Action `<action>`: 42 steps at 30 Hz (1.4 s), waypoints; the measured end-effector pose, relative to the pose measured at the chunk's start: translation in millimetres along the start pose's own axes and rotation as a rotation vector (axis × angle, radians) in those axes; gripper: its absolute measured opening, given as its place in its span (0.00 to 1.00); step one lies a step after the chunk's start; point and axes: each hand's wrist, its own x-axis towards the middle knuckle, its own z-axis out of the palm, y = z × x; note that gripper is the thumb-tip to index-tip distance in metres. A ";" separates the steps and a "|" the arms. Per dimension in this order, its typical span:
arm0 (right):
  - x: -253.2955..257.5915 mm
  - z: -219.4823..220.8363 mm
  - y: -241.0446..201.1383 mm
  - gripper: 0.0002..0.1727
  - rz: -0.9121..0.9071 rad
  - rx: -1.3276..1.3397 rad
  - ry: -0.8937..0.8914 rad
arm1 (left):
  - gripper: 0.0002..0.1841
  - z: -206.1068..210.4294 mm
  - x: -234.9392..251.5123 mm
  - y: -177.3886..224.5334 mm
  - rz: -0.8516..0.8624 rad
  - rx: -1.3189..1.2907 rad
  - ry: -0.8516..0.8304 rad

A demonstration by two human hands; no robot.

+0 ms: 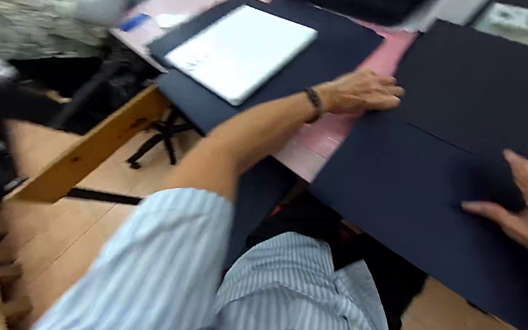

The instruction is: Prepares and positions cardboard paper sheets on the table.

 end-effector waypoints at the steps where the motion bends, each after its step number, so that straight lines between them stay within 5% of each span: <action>1: 3.8 7.1 11.5 0.61 0.004 0.019 0.001 | 0.12 2.6 0.5 -1.3 0.011 0.012 0.001; 8: 8.0 13.6 2.5 0.57 0.042 0.101 -0.078 | 0.12 5.9 -5.7 20.7 -0.188 0.021 -0.149; 12: 7.7 13.0 -0.6 0.57 0.045 0.107 -0.067 | 0.27 -4.2 2.1 54.9 -0.579 -0.156 -0.284; 16: 7.0 14.1 7.1 0.57 0.027 0.113 -0.045 | 0.50 11.5 -5.4 58.7 -0.767 -0.342 -0.140; 21: 0.6 22.2 22.5 0.58 0.074 0.106 -0.022 | 0.54 22.9 -17.0 55.2 -0.772 -0.410 -0.002; 26: -0.6 8.4 12.1 0.56 0.136 0.075 -0.111 | 0.52 25.6 -20.1 52.1 -0.698 -0.377 -0.012; 32: -1.4 6.5 6.6 0.53 0.185 0.069 -0.095 | 0.54 20.9 -17.6 67.4 -0.818 -0.242 0.015; 42: -7.0 -1.2 26.4 0.60 0.222 0.159 -0.056 | 0.53 27.8 -33.6 65.3 -0.790 -0.302 -0.003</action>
